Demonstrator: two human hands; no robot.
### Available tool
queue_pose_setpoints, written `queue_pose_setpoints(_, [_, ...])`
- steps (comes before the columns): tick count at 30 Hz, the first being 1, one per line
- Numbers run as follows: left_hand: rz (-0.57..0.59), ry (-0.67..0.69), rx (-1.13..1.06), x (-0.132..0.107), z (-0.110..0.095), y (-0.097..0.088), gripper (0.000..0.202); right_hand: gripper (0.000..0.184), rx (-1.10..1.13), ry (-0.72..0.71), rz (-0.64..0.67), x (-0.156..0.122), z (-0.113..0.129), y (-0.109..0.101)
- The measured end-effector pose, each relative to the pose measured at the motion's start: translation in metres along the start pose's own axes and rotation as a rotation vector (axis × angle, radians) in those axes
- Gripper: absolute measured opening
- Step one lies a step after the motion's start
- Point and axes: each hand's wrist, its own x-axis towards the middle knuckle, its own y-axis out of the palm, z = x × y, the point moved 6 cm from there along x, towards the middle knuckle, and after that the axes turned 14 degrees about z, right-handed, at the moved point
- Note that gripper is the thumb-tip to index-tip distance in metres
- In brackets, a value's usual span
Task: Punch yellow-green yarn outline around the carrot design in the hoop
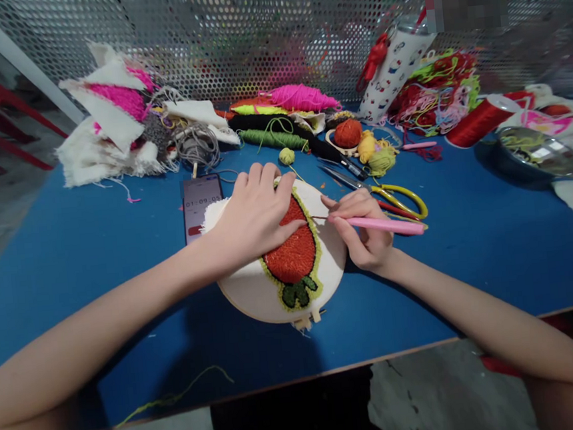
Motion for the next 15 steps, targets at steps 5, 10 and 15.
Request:
queue_pose_setpoints(5, [-0.005,-0.003,-0.003,0.001,0.001,0.002,0.059,0.019,0.088,0.041,-0.059,-0.005,-0.011,-0.002])
queue_pose_setpoints(10, [-0.010,0.003,0.012,-0.001,-0.001,0.000,0.058,0.022,-0.017,0.004,-0.042,0.000,-0.001,-0.001])
queue_pose_setpoints(15, [-0.024,-0.003,0.031,-0.005,-0.004,-0.007,0.055,0.021,-0.324,-0.061,0.099,0.010,0.013,0.009])
